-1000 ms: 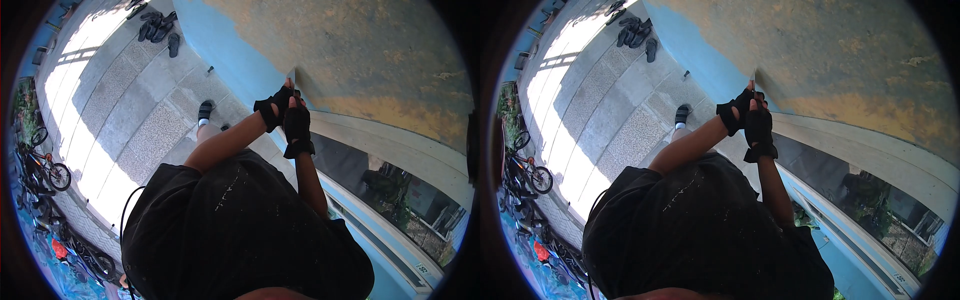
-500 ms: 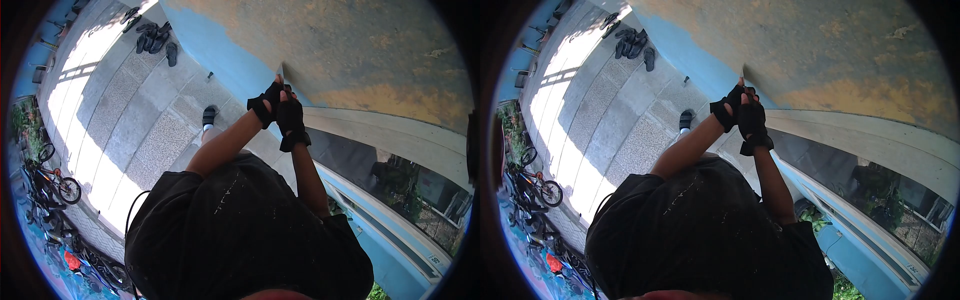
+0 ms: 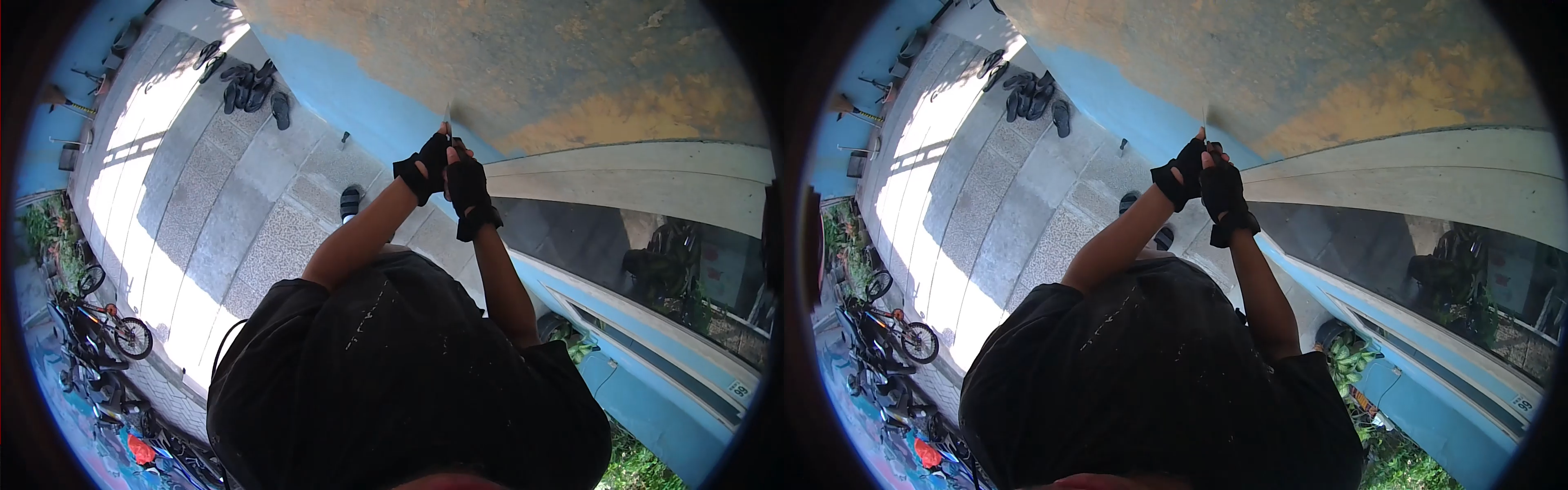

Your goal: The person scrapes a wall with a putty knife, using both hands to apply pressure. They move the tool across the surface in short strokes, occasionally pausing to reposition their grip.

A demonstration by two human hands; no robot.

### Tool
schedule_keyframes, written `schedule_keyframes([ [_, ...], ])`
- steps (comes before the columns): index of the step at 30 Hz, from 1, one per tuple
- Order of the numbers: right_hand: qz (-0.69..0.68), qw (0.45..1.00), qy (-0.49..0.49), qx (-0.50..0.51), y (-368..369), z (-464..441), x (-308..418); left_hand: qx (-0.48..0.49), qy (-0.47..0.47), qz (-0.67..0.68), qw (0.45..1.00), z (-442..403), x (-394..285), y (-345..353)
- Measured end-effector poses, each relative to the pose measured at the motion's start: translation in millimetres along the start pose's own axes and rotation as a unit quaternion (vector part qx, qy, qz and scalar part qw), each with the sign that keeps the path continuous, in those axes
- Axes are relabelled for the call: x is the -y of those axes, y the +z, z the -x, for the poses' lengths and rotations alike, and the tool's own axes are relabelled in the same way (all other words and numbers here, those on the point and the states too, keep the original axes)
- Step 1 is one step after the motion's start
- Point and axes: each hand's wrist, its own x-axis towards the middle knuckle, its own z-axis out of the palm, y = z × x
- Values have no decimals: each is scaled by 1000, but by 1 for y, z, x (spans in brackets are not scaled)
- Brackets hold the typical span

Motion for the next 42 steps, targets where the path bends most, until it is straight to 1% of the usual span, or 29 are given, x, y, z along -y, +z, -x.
schedule_keyframes([
  [2, -10, 1000, -8, 12, -16, 20, 12, -21, -26, 1, 999, 8, 0, -1],
  [4, -20, 999, -12, 30, -31, 42, 18, 48, -41, -20, 998, 8, 5, -31],
  [5, -43, 998, 23, 34, -39, 49, 19, -15, -31, -68, 997, 29, 6, -14],
  [6, -67, 995, 59, 40, -46, 56, 20, -15, -30, -73, 997, 38, 11, -7],
  [7, -116, 987, 97, 54, -54, 62, 23, -60, -5, -141, 988, 47, 16, 0],
  [8, -121, 987, 94, 54, -56, 67, 22, -104, 20, -206, 973, 54, 20, 5],
  [10, -173, 978, 110, 37, -58, 74, 19, -108, 32, -242, 964, 63, 31, 17],
  [11, -177, 978, 107, 37, -57, 74, 13, -136, 77, -314, 936, 63, 39, 24],
  [13, -57, 997, 24, 42, -49, 68, -7, -171, 162, -420, 876, 57, 57, 23],
  [14, -58, 997, 21, 42, -40, 65, -17, -193, 255, -531, 785, 62, 67, 33],
  [16, 52, 979, -192, -40, -18, 62, -31, -239, 309, -629, 672, 64, 72, 41],
  [17, 99, 972, -212, -16, -20, 66, -20, -239, 310, -631, 671, 66, 72, 43],
  [18, 99, 971, -215, -18, -21, 69, -6, -260, 330, -622, 661, 66, 70, 45],
  [20, -43, 995, -84, 16, -20, 72, 19, -278, 353, -613, 650, 59, 63, 42],
  [21, -43, 995, -85, 14, -19, 73, 27, -250, 397, -611, 638, 53, 60, 32],
  [22, -99, 994, -36, 9, -18, 74, 34, -222, 439, -606, 626, 48, 58, 22],
  [23, -155, 988, 14, 4, -16, 73, 40, -221, 438, -606, 626, 50, 56, 29],
  [24, -154, 988, 15, 2, -16, 69, 38, -214, 453, -622, 602, 52, 54, 36],
  [25, -52, 998, 0, 24, -19, 66, 31, -207, 467, -635, 579, 54, 54, 42],
  [26, 53, 997, -14, 45, -21, 64, 29, -205, 464, -634, 584, 58, 53, 47],
  [28, 20, 999, 18, 46, -20, 59, 27, -163, 536, -670, 487, 62, 47, 55],
  [29, -18, 997, 47, 49, -18, 58, 26, -162, 534, -668, 491, 62, 46, 55],
  [30, -17, 998, 49, 47, -14, 53, 25, -170, 527, -655, 514, 60, 45, 55],
  [32, -70, 995, 76, 8, -9, 51, 21, -182, 513, -638, 545, 60, 45, 52],
  [34, -31, 996, 86, 9, -12, 49, 16, -149, 535, -646, 523, 58, 40, 48],
  [36, 1, 996, 86, 11, -11, 47, 24, -153, 522, -662, 515, 62, 36, 54],
  [37, -1, 994, 109, 7, -13, 46, 29, -154, 511, -679, 504, 64, 34, 58],
  [40, -13, 991, 130, 16, -19, 39, 37, -133, 507, -684, 507, 53, 28, 53],
  [42, -24, 991, 131, 32, -22, 31, 37, -149, 520, -666, 513, 47, 29, 54],
])
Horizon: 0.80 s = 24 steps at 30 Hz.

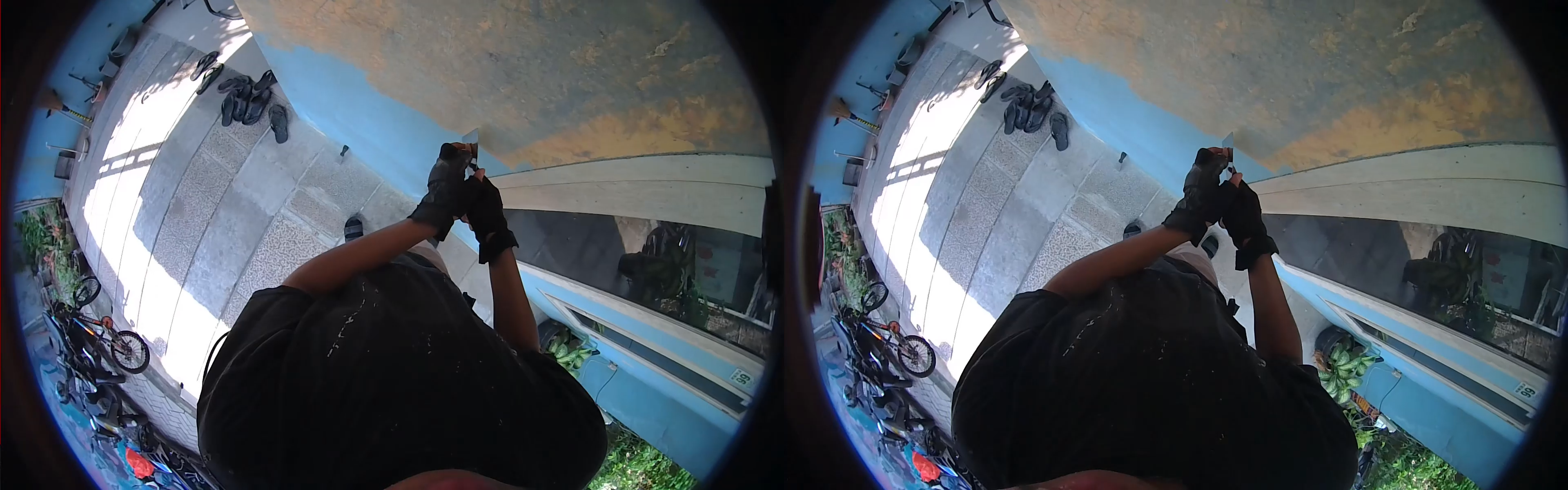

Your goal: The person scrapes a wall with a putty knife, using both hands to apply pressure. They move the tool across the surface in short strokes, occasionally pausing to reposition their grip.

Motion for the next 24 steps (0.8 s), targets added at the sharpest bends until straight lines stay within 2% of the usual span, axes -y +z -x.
schedule_keyframes([
  [3, 45, 998, -47, -4, -6, -12, -1, -33, -7, 6, 999, -4, -2, 7],
  [5, -56, 997, 39, 40, -16, -15, 0, -47, -7, 4, 999, -6, -4, 13],
  [6, -48, 997, 42, 48, -19, -18, -5, -69, -4, 1, 998, -5, -6, 16],
  [8, 134, 983, -117, 50, -21, -23, -13, -97, -7, -7, 995, -5, -10, 19],
  [11, 197, 968, -131, 79, -25, -20, -6, -60, -88, -1, 994, -3, -14, 19],
  [13, 208, 964, -135, 95, -25, -15, 6, -84, -31, -31, 996, -4, -9, 22],
  [15, 219, 959, -143, 106, -23, -17, 8, -104, -33, -20, 994, -8, -13, 20],
  [18, 235, 948, -195, 92, -19, -26, 1, -108, -36, -22, 993, -15, -10, 14],
  [20, 265, 919, -291, 36, -17, -30, -9, -97, -44, -37, 994, -14, -9, 15],
  [21, 265, 919, -290, 38, -18, -29, -10, -90, -47, -50, 994, -12, -8, 16],
  [23, 181, 955, -219, 83, -19, -32, -4, -87, -46, -65, 993, -17, -6, 12],
  [24, 181, 955, -221, 83, -17, -40, -3, -77, -61, -65, 993, -20, -6, 9],
])
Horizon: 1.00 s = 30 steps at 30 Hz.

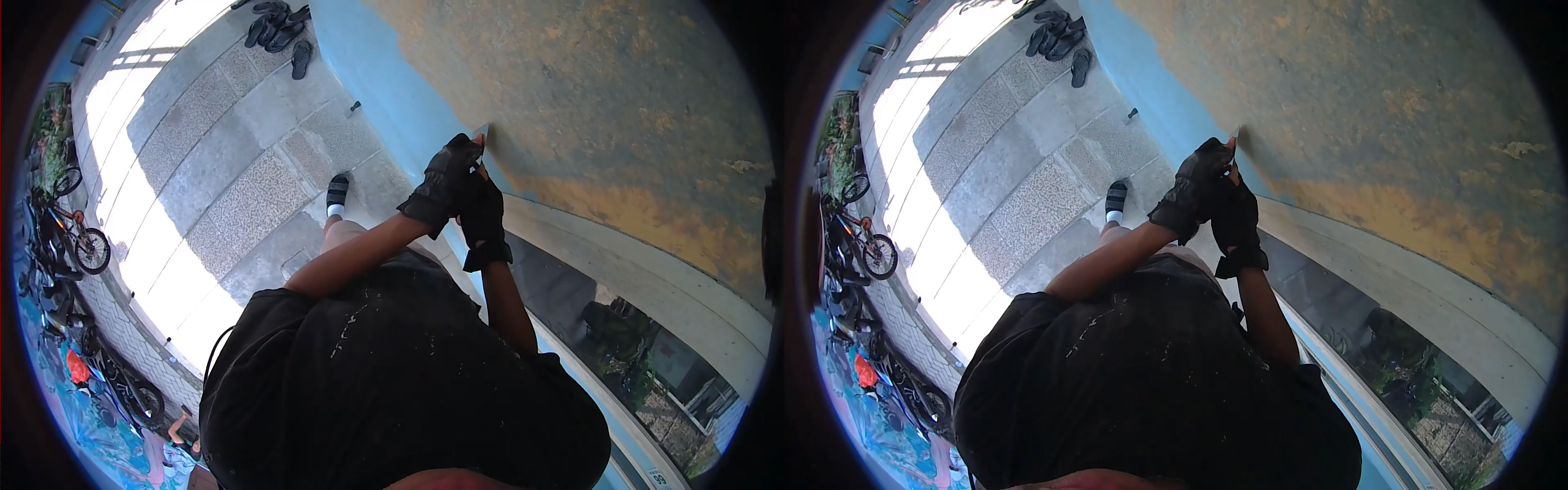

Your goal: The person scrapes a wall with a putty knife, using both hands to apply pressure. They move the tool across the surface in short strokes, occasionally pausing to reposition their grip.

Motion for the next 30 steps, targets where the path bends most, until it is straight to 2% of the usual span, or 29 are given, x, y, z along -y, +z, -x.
schedule_keyframes([
  [3, 22, 998, 36, 38, 6, -6, -2, 17, -15, -13, 1000, -3, 9, -3],
  [5, 209, 965, -130, -93, 14, -1, 9, 18, -8, -30, 999, -3, 13, -4],
  [6, 208, 965, -129, -94, 13, 2, 13, 9, -4, -12, 1000, 1, 11, -2],
  [8, 10, 998, -26, -52, 9, 4, 18, -12, 9, 27, 1000, 1, 7, -1],
  [12, 74, 996, -54, 5, 15, -11, 6, 1, -19, -3, 1000, -12, 27, -11],
  [14, 18, 999, -20, -23, 24, -12, 9, 20, 20, -1, 1000, -11, 28, -14],
  [15, 80, 989, -89, -87, 26, -6, 7, 22, 19, -1, 1000, -5, 24, -12],
  [16, 78, 989, -90, -89, 23, -3, 8, 19, 41, 1, 999, -1, 18, -9],
  [18, 40, 998, -6, -45, 16, 1, 16, 16, 65, 4, 998, -1, 19, -8],
  [19, 39, 998, -6, -48, 18, -6, 13, 10, 48, -3, 999, -3, 22, -7],
  [21, 150, 987, -34, -40, 26, -13, -2, 12, 22, -6, 1000, 3, 28, -4],
  [26, 95, 994, -32, -52, 24, -1, -14, 61, 52, -12, 997, 4, 28, -4],
  [27, 85, 995, -23, -39, 21, -1, -14, -2, 95, -22, 995, 6, 26, 0],
  [28, 84, 995, -25, -40, 23, -4, -14, -3, 97, -23, 995, 5, 30, 0],
  [30, 70, 996, -10, -49, 26, -8, -11, 37, 27, -2, 999, 4, 33, 0],
])
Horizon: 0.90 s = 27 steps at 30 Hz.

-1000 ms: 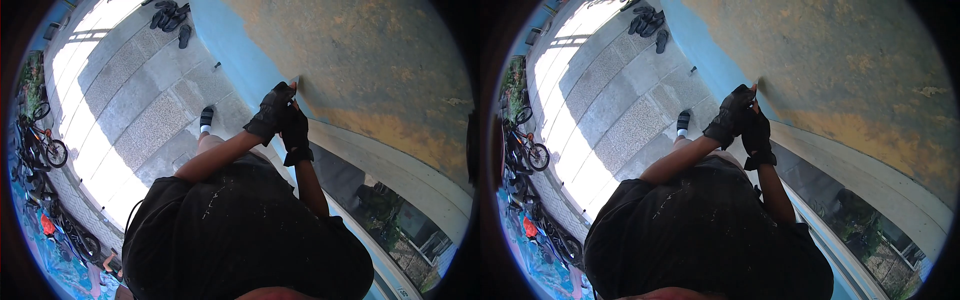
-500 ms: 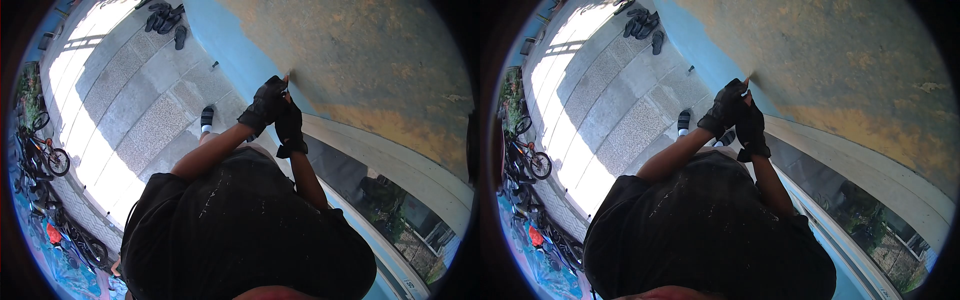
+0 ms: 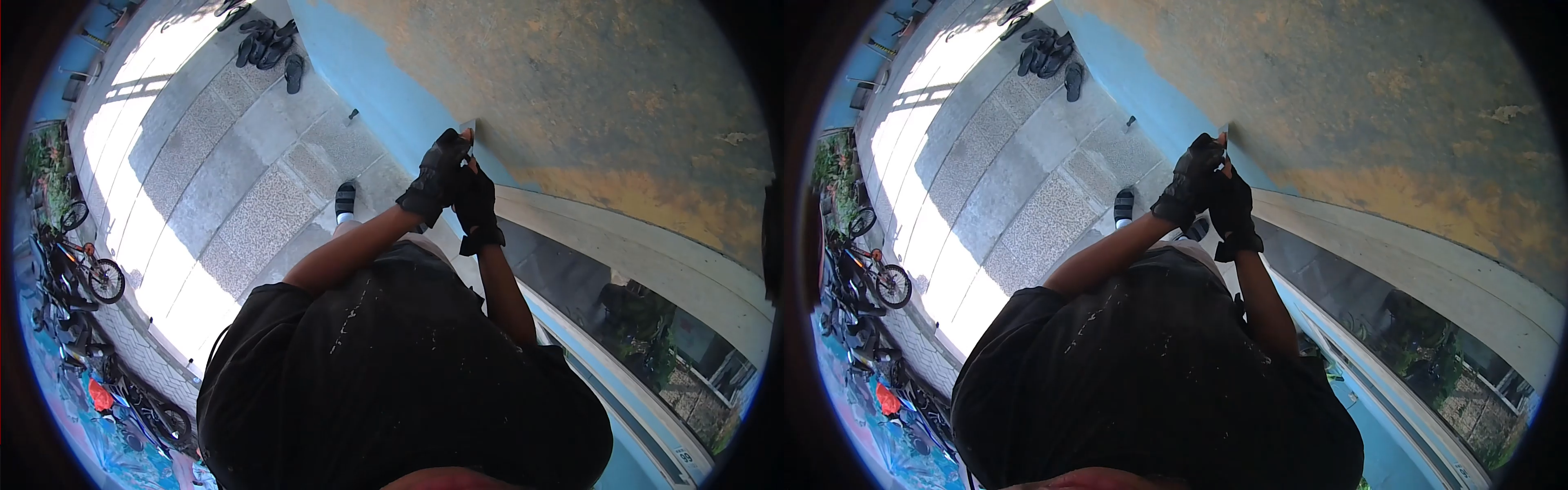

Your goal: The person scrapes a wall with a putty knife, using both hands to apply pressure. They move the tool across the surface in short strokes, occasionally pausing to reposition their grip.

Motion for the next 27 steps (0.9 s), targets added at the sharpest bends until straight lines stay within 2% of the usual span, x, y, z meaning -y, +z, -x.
schedule_keyframes([
  [3, -28, 1000, 7, -7, 10, 2, -12, -8, 39, -4, 999, 1, 3, -1],
  [7, -46, 998, -22, -38, 7, 9, -14, -1, 10, 4, 1000, 5, -6, 3],
  [9, -77, 997, -5, -12, 10, 2, -18, -53, 101, -44, 992, 4, 6, 8],
  [10, -77, 997, -4, -12, 14, -3, -20, -52, 101, -44, 993, 2, 14, 10],
  [12, -64, 998, -18, -17, 18, -12, -12, -15, 16, -7, 1000, -2, 21, 4],
  [15, -43, 999, 20, -8, 14, -2, -2, -3, 29, -33, 999, 6, 16, 4],
  [16, -46, 999, 16, -8, 14, -1, -2, -5, 47, -29, 998, 4, 14, 4],
  [18, -25, 995, -73, -63, 12, -1, 0, -26, 68, -43, 996, 1, 23, 7],
  [19, -25, 995, -73, -64, 10, -9, -1, -41, 87, -51, 994, 2, 27, 10],
  [21, -87, 989, 74, 98, -1, -26, 21, -39, 56, -42, 997, -14, 21, -4],
  [22, -87, 988, 76, 101, 3, -22, 19, -39, 27, -36, 998, -20, 16, -12],
  [24, -6, 1000, -14, 20, 16, -22, 15, -36, 17, -36, 999, -18, 17, -14],
  [25, -8, 1000, -16, 22, 19, -17, 13, -29, 54, -55, 997, -12, 17, -12],
  [27, -3, 993, -73, -90, 20, -10, 15, -36, 131, -48, 990, -14, 16, -12],
])
